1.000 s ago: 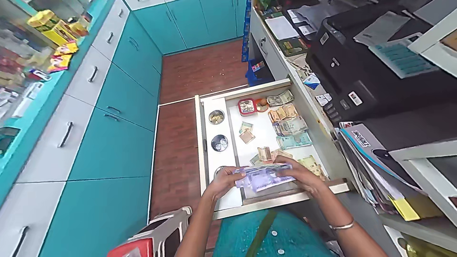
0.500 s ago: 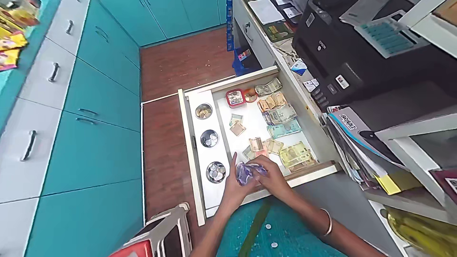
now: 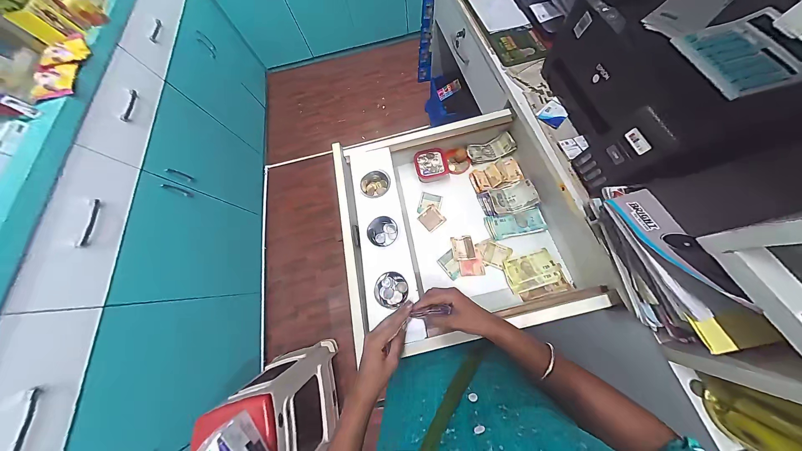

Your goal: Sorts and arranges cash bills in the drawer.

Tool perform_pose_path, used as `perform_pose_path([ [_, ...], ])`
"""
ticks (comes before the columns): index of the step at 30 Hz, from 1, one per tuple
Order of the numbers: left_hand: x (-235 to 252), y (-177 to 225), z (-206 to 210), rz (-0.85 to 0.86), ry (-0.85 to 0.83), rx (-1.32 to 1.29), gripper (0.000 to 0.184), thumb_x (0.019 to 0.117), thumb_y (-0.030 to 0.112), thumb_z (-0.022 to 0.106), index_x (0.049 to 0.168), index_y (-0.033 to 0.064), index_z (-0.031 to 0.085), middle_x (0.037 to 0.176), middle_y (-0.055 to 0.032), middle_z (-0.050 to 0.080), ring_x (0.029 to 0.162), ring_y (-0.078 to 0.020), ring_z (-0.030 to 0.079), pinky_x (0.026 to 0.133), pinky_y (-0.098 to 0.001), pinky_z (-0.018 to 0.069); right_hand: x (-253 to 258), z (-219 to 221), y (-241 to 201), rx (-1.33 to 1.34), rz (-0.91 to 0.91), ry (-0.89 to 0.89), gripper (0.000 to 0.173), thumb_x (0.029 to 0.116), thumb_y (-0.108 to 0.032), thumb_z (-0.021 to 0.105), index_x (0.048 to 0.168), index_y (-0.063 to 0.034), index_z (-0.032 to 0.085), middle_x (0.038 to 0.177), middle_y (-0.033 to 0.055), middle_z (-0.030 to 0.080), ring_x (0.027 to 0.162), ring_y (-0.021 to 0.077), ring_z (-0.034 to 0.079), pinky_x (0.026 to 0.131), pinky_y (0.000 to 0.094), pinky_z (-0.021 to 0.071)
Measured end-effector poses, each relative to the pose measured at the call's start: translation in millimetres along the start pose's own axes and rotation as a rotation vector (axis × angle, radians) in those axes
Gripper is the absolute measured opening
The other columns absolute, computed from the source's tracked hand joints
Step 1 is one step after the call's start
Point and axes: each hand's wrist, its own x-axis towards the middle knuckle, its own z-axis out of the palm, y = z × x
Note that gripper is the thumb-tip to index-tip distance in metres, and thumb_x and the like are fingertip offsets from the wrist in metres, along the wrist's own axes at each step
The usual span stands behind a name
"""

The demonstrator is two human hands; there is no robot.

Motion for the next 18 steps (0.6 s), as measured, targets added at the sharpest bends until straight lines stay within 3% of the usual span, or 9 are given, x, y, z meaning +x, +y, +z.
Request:
perform_pose_path([
  [3, -1.6, 9.9, -9.1, -0.272, -0.114, -0.332, 0.033, 0.0994, 0.0, 0.052, 0.128, -0.0055, 0.067, 0.126, -0.0097, 0.071, 0.113, -0.0061, 0.068, 0.101, -0.0245, 0.0533, -5.4, -22.2, -15.5, 0.059, 0.115, -0.069, 0.025, 0.0945, 0.007, 0.057, 0.111, 0.0029, 0.076, 0.116, 0.0104, 0.075, 0.108, 0.0081, 0.069, 0.097, 0.0256, 0.0547],
  [5, 0.5, 17.0, -22.1, -0.515, -0.191, -0.622, 0.03, 0.0986, -0.005, 0.053, 0.123, -0.0021, 0.07, 0.114, -0.0051, 0.076, 0.095, -0.0104, 0.075, 0.086, -0.0295, 0.0624, -7.6, -37.1, -31.3, 0.167, 0.317, -0.13, 0.032, 0.0921, 0.012, 0.049, 0.105, 0.0023, 0.077, 0.118, 0.007, 0.075, 0.102, 0.0082, 0.072, 0.088, 0.027, 0.0596],
  [7, 5.7, 14.4, -36.7, -0.569, -0.312, -0.75, 0.033, 0.0981, -0.007, 0.05, 0.124, -0.0005, 0.07, 0.115, -0.0047, 0.076, 0.098, -0.0137, 0.075, 0.09, -0.0325, 0.0618, -6.7, -43.1, -40.8, 0.258, 0.461, -0.116, 0.035, 0.0904, 0.015, 0.044, 0.098, 0.0024, 0.076, 0.116, 0.0058, 0.075, 0.094, 0.0118, 0.074, 0.081, 0.0312, 0.0627],
  [9, 15.8, 10.9, -51.0, -0.523, -0.49, -0.752, 0.041, 0.099, 0.007, 0.056, 0.139, 0.0003, 0.058, 0.124, -0.0029, 0.072, 0.107, -0.0097, 0.071, 0.095, -0.0299, 0.0571, -4.9, -48.9, -47.2, 0.278, 0.5, -0.114, 0.035, 0.0913, 0.014, 0.042, 0.097, 0.0026, 0.075, 0.114, 0.0062, 0.076, 0.089, 0.0134, 0.075, 0.078, 0.0323, 0.0631],
  [11, 33.2, 18.4, -54.1, -0.528, -0.576, -0.695, 0.07, 0.0932, 0.035, 0.069, 0.148, 0.0011, 0.041, 0.12, -0.0047, 0.073, 0.105, -0.0112, 0.071, 0.094, -0.0319, 0.0564, 3.0, -57.1, -60.1, 0.222, 0.485, -0.185, 0.033, 0.0913, 0.013, 0.044, 0.095, 0.0026, 0.075, 0.111, 0.0061, 0.077, 0.087, 0.0124, 0.075, 0.076, 0.0313, 0.063],
  [13, 52.2, 40.9, -38.3, -0.597, -0.618, -0.615, 0.085, 0.0886, 0.04, 0.073, 0.151, -0.0006, 0.033, 0.115, -0.0048, 0.073, 0.1, -0.0102, 0.071, 0.092, -0.0319, 0.0568, 16.3, -59.3, -74.2, 0.102, 0.429, -0.322, 0.028, 0.0926, 0.01, 0.049, 0.097, 0.0034, 0.076, 0.103, 0.0058, 0.078, 0.079, 0.0087, 0.073, 0.072, 0.0283, 0.0618],
  [14, 62.5, 54.6, -24.3, -0.648, -0.611, -0.594, 0.079, 0.0891, 0.031, 0.073, 0.15, -0.0008, 0.035, 0.106, -0.0038, 0.073, 0.09, -0.0089, 0.07, 0.085, -0.0307, 0.0581, 25.7, -58.8, -81.8, 0.022, 0.384, -0.364, 0.024, 0.094, 0.008, 0.052, 0.098, 0.0035, 0.076, 0.095, 0.0053, 0.077, 0.072, 0.0067, 0.071, 0.069, 0.0268, 0.0609],
  [16, 75.2, 71.9, 7.6, -0.75, -0.51, -0.653, 0.048, 0.0932, 0.014, 0.07, 0.134, 0.0011, 0.048, 0.087, -0.003, 0.069, 0.07, -0.0101, 0.069, 0.069, -0.029, 0.0609, 38.9, -56.5, -99.2, -0.211, 0.306, -0.33, 0.018, 0.0968, 0.002, 0.058, 0.106, 0.0023, 0.074, 0.085, 0.0065, 0.073, 0.064, 0.0069, 0.065, 0.063, 0.0261, 0.0567],
  [18, 80.4, 75.1, 28.4, -0.799, -0.328, -0.74, 0.024, 0.0957, 0.006, 0.064, 0.119, 0.0007, 0.058, 0.071, 0.0018, 0.062, 0.056, -0.0072, 0.061, 0.057, -0.0245, 0.0558, 41.4, -55.2, -117.9, -0.508, 0.257, -0.149, 0.028, 0.0994, -0.006, 0.059, 0.125, -0.0024, 0.07, 0.104, 0.0157, 0.072, 0.084, 0.0207, 0.067, 0.078, 0.0377, 0.0548],
])
